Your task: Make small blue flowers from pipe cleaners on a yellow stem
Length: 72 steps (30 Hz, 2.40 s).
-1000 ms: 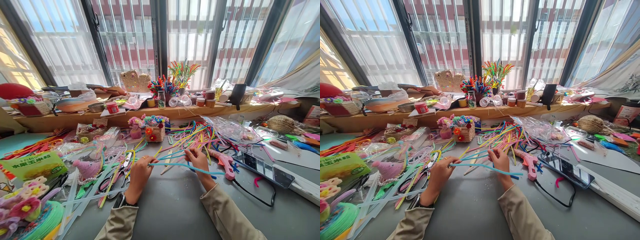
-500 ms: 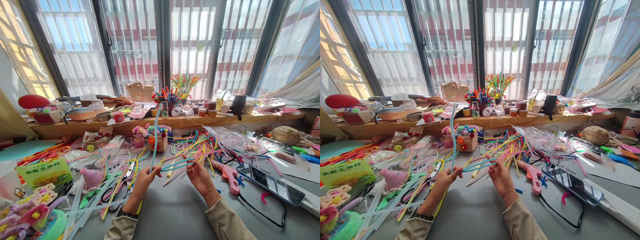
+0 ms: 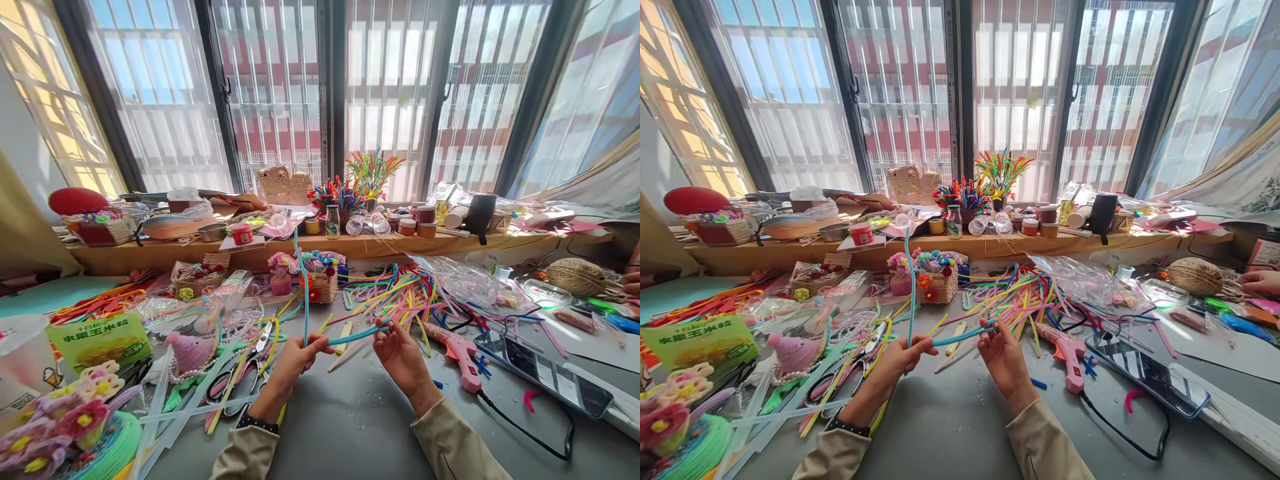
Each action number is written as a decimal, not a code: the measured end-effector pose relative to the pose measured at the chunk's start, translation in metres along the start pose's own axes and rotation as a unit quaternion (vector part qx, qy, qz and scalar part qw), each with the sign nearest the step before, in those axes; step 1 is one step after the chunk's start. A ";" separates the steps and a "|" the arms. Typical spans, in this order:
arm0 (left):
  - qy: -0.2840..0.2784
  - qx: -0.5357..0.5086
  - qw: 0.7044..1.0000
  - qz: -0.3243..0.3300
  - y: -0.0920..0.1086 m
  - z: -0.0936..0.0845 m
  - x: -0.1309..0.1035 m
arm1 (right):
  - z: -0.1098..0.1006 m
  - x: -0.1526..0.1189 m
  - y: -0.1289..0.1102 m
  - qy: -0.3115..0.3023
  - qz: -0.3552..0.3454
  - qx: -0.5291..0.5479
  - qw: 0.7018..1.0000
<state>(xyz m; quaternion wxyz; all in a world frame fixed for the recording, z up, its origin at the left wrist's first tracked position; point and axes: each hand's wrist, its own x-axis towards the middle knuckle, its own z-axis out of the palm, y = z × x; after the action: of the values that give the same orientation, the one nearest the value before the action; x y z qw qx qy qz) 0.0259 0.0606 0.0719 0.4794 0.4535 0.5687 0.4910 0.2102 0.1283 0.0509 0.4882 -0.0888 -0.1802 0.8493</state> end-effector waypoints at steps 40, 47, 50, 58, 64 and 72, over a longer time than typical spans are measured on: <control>0.010 0.044 0.996 0.077 -0.012 0.005 0.009 | 0.002 -0.002 0.011 0.030 -0.039 -0.070 0.996; -0.042 0.053 0.996 0.057 -0.014 0.007 0.010 | 0.015 -0.007 0.027 0.009 -0.028 -0.279 0.960; -0.042 0.120 0.989 0.081 -0.012 0.008 0.006 | 0.014 -0.006 0.030 0.031 -0.048 -0.339 0.939; -0.007 0.290 0.937 0.192 -0.010 0.009 0.000 | 0.012 -0.006 0.033 0.023 -0.065 -0.368 0.927; 0.019 0.313 0.930 0.193 -0.008 0.008 -0.002 | 0.004 0.000 0.024 0.080 -0.086 -0.251 0.961; 0.026 0.229 0.963 0.140 -0.001 0.007 -0.001 | -0.003 0.003 0.016 0.086 -0.064 -0.124 0.986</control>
<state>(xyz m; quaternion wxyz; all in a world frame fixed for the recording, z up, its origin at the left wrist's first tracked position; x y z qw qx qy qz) 0.0334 0.0600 0.0706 0.2745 0.6134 0.6092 0.4211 0.1967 0.1246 0.0421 0.5400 -0.2099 -0.2468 0.7768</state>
